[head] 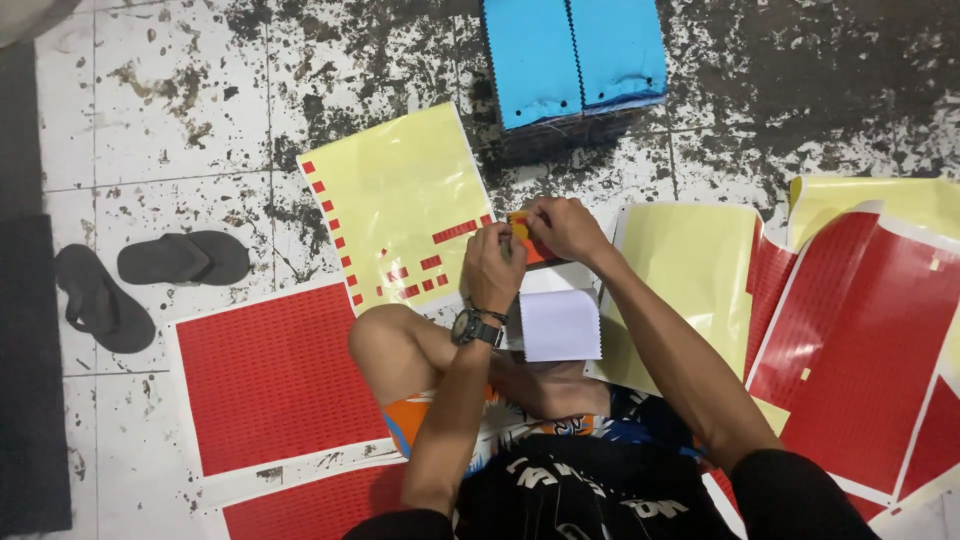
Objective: The person sits on the floor and applies small red adhesive stickers to the edges of stacked notebooks. They peel each sticker from a red sheet and press it onto the notebook spine, repeating the process for several notebooks.
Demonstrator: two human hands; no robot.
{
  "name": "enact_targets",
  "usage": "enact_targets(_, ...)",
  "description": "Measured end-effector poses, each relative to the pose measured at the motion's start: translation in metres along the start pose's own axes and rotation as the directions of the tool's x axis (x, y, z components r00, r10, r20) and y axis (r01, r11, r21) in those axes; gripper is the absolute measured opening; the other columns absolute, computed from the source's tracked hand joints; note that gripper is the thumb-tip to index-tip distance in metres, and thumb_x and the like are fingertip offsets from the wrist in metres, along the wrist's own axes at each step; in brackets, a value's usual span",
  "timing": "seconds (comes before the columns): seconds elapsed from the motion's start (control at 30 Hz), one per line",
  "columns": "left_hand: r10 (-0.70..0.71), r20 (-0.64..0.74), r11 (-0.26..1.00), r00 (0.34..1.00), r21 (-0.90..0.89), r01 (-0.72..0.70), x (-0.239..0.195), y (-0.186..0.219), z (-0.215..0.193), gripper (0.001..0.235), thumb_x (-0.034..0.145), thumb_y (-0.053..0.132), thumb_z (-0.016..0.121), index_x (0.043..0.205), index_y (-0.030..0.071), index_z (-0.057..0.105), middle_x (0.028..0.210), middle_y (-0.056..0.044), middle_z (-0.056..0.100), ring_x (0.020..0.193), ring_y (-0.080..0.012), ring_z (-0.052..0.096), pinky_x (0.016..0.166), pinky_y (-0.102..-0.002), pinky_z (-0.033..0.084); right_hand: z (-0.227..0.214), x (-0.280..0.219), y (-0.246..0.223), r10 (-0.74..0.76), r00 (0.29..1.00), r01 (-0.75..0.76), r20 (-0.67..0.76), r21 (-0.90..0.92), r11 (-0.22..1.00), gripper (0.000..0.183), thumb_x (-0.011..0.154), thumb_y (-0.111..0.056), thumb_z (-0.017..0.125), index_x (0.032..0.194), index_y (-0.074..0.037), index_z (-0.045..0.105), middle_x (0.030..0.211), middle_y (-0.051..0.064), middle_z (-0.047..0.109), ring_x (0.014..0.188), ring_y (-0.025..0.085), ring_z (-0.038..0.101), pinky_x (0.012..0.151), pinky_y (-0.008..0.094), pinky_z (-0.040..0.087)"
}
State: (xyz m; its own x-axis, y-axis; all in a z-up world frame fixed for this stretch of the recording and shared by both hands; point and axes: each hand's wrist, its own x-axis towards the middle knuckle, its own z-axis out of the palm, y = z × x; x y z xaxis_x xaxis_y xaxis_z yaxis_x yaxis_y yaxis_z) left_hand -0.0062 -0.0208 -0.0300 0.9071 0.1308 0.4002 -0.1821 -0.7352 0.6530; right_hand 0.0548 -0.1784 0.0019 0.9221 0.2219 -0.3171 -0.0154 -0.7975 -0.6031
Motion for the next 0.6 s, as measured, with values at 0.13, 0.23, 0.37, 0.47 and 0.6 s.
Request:
enact_targets(0.13, 0.158, -0.002, 0.980, 0.987, 0.127, -0.156, 0.001, 0.003, -0.006, 0.020, 0.086, 0.016, 0.062, 0.104, 0.016, 0.070, 0.086, -0.005, 0.060, 0.079, -0.0291, 0.065, 0.066, -0.040, 0.055, -0.001, -0.003, -0.019, 0.010, 1.000, -0.011, -0.026, -0.038, 0.999, 0.026, 0.100, -0.028, 0.061, 0.099, -0.008, 0.077, 0.090, 0.015, 0.078, 0.094, 0.038, 0.075, 0.083, 0.047, 0.059)
enact_targets(0.23, 0.194, 0.053, 0.939, 0.979, 0.280, -0.201, -0.001, 0.003, -0.006, 0.027, 0.084, 0.023, 0.062, 0.109, 0.028, 0.071, 0.090, 0.001, 0.059, 0.086, -0.0243, 0.063, 0.068, -0.038, 0.054, 0.010, 0.000, -0.017, 0.065, 0.994, -0.073, -0.086, -0.097, 0.993, 0.035, 0.097, -0.041, 0.062, 0.094, -0.009, 0.076, 0.085, 0.018, 0.076, 0.091, 0.041, 0.075, 0.079, 0.051, 0.061)
enact_targets(0.37, 0.178, 0.052, 0.926, 0.983, 0.330, -0.185, 0.004, 0.011, -0.017, 0.029, 0.086, 0.022, 0.060, 0.111, 0.030, 0.071, 0.091, 0.000, 0.058, 0.087, -0.0262, 0.062, 0.069, -0.040, 0.053, -0.007, -0.004, -0.015, -0.055, 0.977, -0.019, -0.206, -0.341, 0.940, 0.028, 0.090, -0.036, 0.074, 0.096, -0.009, 0.077, 0.094, 0.020, 0.074, 0.097, 0.040, 0.074, 0.083, 0.049, 0.060)
enact_targets(0.47, 0.125, 0.098, 0.966, 0.987, 0.216, -0.144, 0.007, 0.011, -0.018, 0.031, 0.086, 0.020, 0.058, 0.113, 0.028, 0.071, 0.091, -0.002, 0.058, 0.087, -0.0297, 0.064, 0.071, -0.043, 0.054, 0.003, 0.002, 0.014, -0.252, 0.945, 0.153, -0.208, -0.399, 0.904, 0.024, 0.089, -0.024, 0.079, 0.109, -0.012, 0.076, 0.106, 0.014, 0.073, 0.111, 0.037, 0.069, 0.093, 0.052, 0.056)
enact_targets(0.6, 0.001, 0.046, 0.993, 0.999, -0.119, 0.005, 0.008, 0.000, -0.007, 0.027, 0.082, 0.016, 0.062, 0.106, 0.020, 0.073, 0.091, -0.005, 0.059, 0.088, -0.0331, 0.064, 0.075, -0.042, 0.056, 0.010, -0.004, 0.025, -0.487, 0.814, 0.285, -0.315, -0.515, 0.809, 0.015, 0.079, -0.027, 0.086, 0.093, -0.024, 0.080, 0.085, 0.000, 0.074, 0.091, 0.023, 0.073, 0.084, 0.041, 0.057)
